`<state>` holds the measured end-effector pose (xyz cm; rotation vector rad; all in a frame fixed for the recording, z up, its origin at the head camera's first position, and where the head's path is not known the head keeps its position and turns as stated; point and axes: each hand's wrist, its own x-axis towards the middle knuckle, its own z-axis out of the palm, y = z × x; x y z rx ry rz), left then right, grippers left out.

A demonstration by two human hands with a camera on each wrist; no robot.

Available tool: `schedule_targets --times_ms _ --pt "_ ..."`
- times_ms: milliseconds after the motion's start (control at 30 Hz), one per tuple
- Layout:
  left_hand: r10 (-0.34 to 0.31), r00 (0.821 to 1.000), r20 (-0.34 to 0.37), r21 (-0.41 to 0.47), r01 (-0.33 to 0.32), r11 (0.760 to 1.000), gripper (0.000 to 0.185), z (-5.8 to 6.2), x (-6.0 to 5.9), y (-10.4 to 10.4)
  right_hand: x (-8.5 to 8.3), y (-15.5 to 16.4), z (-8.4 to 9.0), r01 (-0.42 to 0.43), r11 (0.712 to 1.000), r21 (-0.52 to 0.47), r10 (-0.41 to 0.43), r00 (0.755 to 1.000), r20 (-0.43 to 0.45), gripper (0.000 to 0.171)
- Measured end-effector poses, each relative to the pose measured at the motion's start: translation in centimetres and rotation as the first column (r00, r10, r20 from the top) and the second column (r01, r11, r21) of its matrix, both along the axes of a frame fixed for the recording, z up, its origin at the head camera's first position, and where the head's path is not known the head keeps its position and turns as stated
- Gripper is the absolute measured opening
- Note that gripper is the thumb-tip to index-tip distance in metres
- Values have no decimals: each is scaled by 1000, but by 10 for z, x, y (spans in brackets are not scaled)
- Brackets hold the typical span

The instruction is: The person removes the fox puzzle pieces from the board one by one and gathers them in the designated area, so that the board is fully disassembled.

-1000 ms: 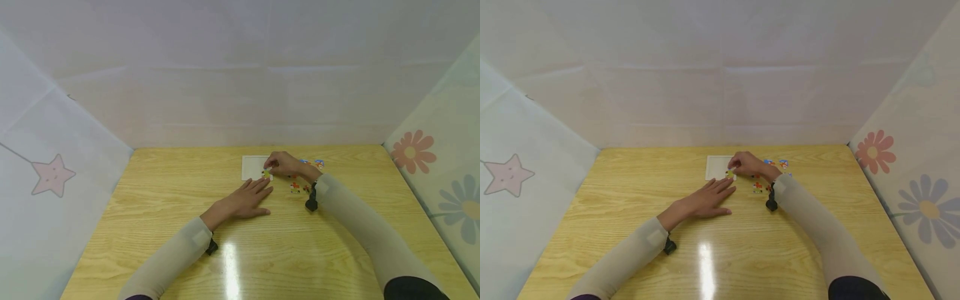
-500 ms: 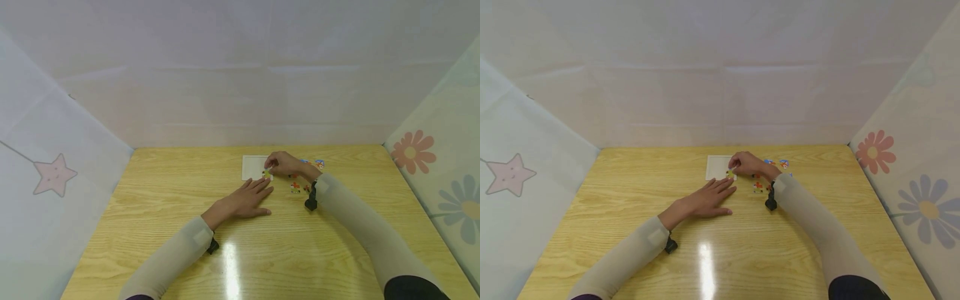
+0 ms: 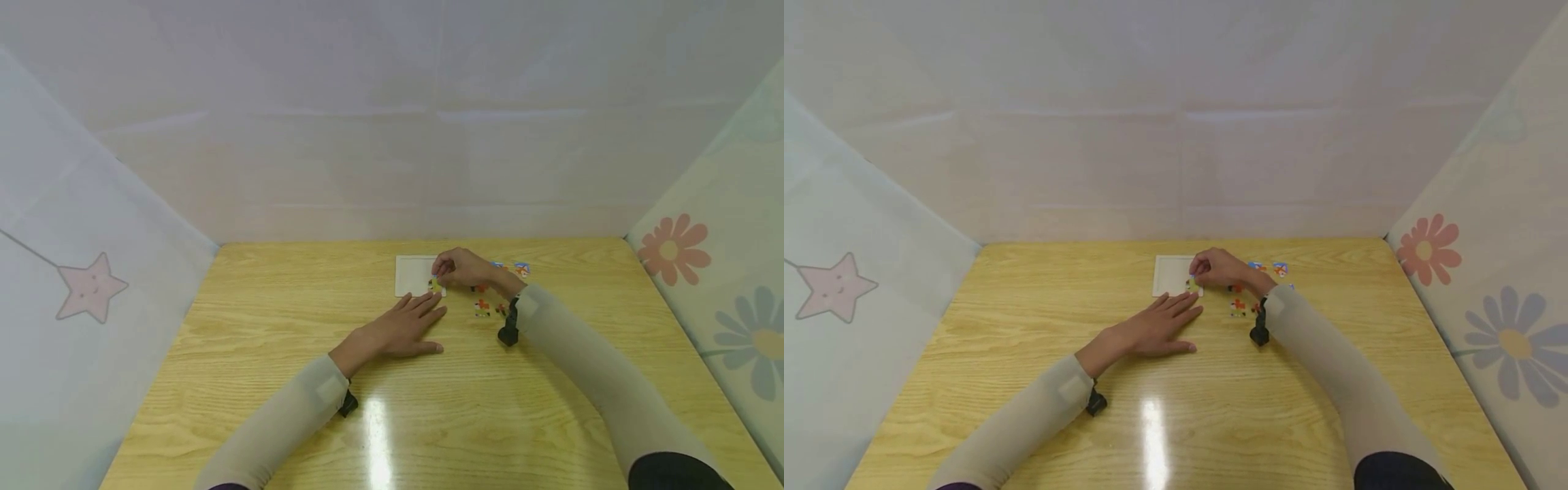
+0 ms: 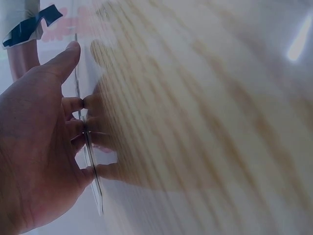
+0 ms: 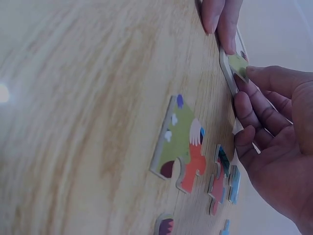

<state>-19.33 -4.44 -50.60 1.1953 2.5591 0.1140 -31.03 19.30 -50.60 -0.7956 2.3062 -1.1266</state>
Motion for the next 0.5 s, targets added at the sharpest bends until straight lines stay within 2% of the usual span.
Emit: schedule_targets --times_ms 367,500 --pt "-9 1000 -15 3 9 1000 86 0 0 1 1 4 -2 19 998 -54 -22 998 -57 12" --pt "-11 1000 -27 2 11 1000 86 0 -1 1 3 7 1 75 994 -76 -76 997 -7 15"
